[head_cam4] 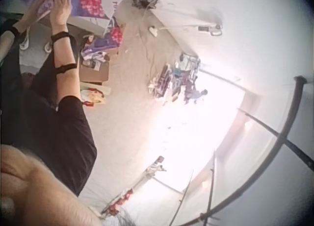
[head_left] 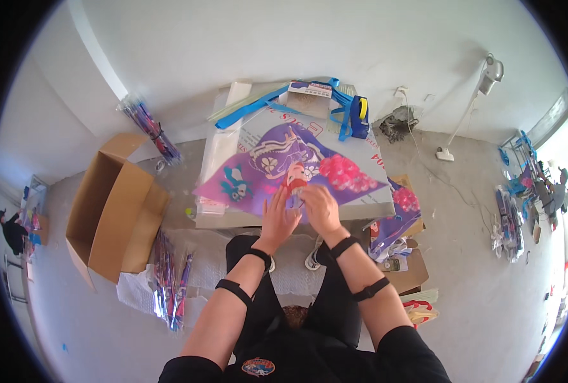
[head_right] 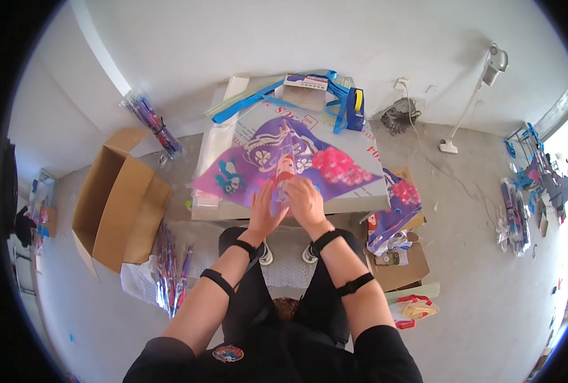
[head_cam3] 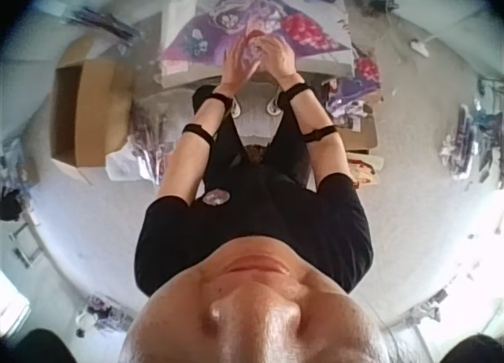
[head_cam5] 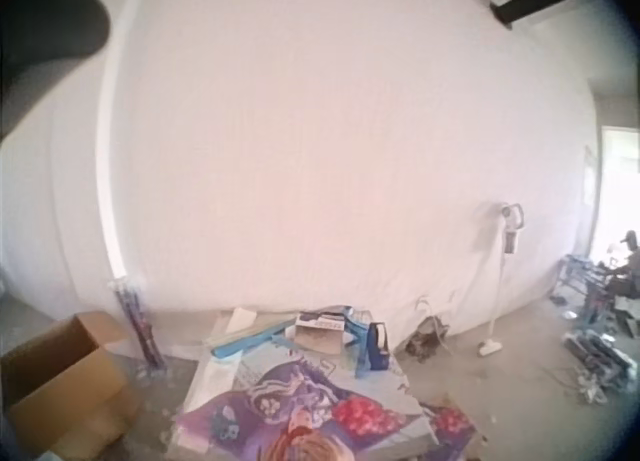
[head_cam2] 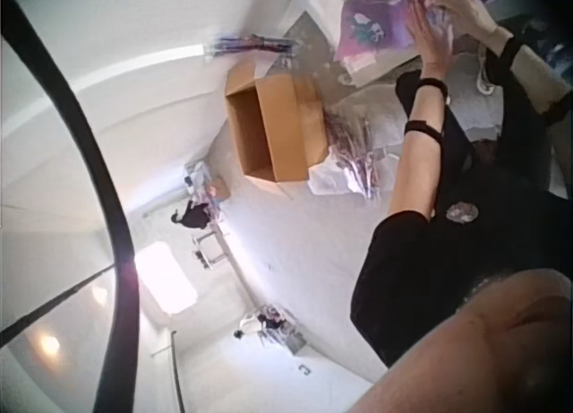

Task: Assemble a kite by inserting supports and securing them with tape.

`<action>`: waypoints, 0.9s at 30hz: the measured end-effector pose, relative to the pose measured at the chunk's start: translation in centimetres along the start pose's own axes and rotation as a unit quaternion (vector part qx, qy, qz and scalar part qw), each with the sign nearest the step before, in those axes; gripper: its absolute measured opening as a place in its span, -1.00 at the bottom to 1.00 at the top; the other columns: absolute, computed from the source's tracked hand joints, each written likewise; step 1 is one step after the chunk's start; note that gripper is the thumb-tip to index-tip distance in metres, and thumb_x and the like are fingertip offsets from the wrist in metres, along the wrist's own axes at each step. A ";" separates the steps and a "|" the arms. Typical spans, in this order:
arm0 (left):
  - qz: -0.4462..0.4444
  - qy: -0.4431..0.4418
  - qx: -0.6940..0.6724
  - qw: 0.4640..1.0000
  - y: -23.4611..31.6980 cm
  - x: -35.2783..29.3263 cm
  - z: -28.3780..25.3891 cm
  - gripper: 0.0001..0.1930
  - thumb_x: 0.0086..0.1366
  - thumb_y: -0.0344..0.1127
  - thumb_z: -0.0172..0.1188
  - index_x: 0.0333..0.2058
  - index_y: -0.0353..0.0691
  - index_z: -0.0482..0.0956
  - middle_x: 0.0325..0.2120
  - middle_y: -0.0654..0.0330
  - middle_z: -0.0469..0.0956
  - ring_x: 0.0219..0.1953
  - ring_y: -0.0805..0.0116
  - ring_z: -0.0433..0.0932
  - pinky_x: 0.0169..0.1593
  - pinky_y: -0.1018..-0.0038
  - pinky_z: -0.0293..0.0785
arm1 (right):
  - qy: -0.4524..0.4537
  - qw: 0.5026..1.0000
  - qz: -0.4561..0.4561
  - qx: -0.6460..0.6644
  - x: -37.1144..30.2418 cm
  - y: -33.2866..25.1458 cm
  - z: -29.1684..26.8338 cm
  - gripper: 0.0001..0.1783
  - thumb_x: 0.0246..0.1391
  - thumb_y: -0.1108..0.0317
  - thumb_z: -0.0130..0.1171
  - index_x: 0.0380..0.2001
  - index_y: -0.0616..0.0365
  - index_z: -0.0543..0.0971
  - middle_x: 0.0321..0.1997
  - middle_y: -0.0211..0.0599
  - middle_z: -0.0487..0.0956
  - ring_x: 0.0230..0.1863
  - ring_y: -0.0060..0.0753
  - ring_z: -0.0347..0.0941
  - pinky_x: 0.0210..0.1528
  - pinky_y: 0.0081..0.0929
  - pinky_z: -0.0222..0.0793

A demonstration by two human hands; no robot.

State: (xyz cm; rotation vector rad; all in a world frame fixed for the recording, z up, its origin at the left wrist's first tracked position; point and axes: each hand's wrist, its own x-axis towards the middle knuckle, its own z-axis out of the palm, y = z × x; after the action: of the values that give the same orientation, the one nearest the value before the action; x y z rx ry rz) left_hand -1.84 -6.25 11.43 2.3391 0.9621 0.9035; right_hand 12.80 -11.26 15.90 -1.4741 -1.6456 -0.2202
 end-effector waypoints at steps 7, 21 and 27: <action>0.081 0.190 -0.113 0.972 5.8 6.7 -6.7 -0.59 0.18 -0.33 0.20 0.04 -0.15 0.51 -0.05 0.08 0.55 0.03 0.19 0.50 0.15 0.21 0.30 | 0.046 0.998 -0.031 0.023 10.5 -6.5 -11.0 -0.89 -0.12 0.50 0.20 -0.42 0.14 0.59 -0.34 -0.21 0.59 -0.18 -0.11 0.49 -0.17 -0.30 0.44; -0.072 -0.176 -0.267 0.945 21.2 4.8 -25.2 -0.77 0.30 -0.26 0.15 -0.26 -0.31 0.65 -0.52 0.25 0.63 -0.46 0.54 0.57 -0.34 0.57 0.45 | -0.019 0.973 0.061 0.222 11.6 -17.4 -24.7 -0.76 -0.03 0.58 0.26 -0.23 0.23 0.56 -0.39 -0.42 0.59 -0.31 -0.66 0.46 -0.20 -0.65 0.39; -0.033 -0.188 -0.279 0.941 20.9 4.3 -25.5 -0.76 0.29 -0.25 0.18 -0.26 -0.35 0.63 -0.48 0.21 0.65 -0.42 0.48 0.61 -0.30 0.56 0.48 | -0.019 0.965 0.060 0.256 11.9 -18.4 -25.2 -0.75 -0.05 0.60 0.28 -0.23 0.22 0.57 -0.38 -0.44 0.58 -0.31 -0.67 0.45 -0.21 -0.67 0.38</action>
State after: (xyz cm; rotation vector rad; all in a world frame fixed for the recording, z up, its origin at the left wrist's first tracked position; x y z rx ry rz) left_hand -8.41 -12.83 43.37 1.8776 0.5327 0.5716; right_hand 10.27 -24.14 46.58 -1.1749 -1.4910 0.2867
